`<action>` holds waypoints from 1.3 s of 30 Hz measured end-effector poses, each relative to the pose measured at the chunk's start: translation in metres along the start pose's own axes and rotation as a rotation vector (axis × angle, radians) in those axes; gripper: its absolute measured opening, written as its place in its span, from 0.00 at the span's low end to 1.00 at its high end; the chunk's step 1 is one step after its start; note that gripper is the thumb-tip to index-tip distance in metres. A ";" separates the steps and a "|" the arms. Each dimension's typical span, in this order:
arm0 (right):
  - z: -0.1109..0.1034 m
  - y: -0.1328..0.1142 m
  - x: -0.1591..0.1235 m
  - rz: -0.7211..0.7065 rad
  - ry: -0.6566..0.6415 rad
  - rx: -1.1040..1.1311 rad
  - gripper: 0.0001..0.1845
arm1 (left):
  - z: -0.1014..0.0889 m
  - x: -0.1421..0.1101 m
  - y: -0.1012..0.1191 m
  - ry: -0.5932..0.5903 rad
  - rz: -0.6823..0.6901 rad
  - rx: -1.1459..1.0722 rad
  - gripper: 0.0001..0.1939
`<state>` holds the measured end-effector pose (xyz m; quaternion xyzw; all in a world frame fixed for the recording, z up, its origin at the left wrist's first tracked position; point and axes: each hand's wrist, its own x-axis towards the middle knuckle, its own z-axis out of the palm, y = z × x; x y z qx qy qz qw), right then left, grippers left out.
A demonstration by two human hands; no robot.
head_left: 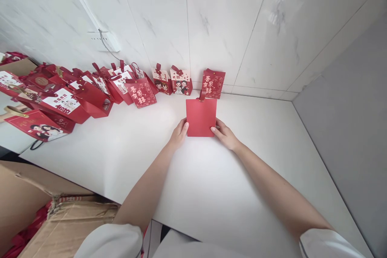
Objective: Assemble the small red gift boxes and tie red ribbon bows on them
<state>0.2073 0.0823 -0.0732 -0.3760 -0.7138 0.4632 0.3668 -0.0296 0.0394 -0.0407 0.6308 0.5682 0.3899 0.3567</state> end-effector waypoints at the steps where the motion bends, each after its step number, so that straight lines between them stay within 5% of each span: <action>1: 0.000 0.000 0.000 0.002 -0.001 0.002 0.35 | 0.000 0.000 0.000 0.001 0.001 0.003 0.27; 14: -0.005 -0.007 -0.001 0.045 -0.037 0.070 0.34 | -0.005 0.001 -0.001 -0.007 -0.003 -0.080 0.25; 19: -0.032 -0.024 -0.001 0.096 -0.210 0.088 0.32 | -0.011 -0.001 0.000 -0.115 0.040 -0.161 0.24; 23: -0.065 -0.058 -0.007 0.220 -0.294 -0.208 0.33 | -0.016 -0.001 0.001 -0.111 0.092 -0.228 0.26; 27: -0.088 -0.112 -0.023 0.287 -0.269 -0.479 0.18 | -0.025 -0.002 0.017 0.160 0.145 -0.177 0.24; 29: -0.090 -0.139 -0.035 0.220 -0.250 -0.409 0.18 | -0.030 -0.008 0.040 0.416 0.187 -0.120 0.18; 31: -0.087 -0.163 -0.047 0.106 -0.242 -0.251 0.15 | -0.034 -0.019 0.075 0.545 0.221 -0.152 0.11; 33: -0.080 -0.180 -0.059 0.006 -0.241 -0.063 0.15 | -0.034 -0.035 0.116 0.426 0.278 -0.238 0.09; 36: -0.070 -0.195 -0.073 -0.086 -0.279 0.188 0.15 | -0.031 -0.057 0.176 -0.109 0.212 -0.321 0.09; 39: -0.063 -0.198 -0.081 -0.103 -0.410 0.351 0.19 | -0.022 -0.068 0.211 -0.609 0.041 -0.430 0.10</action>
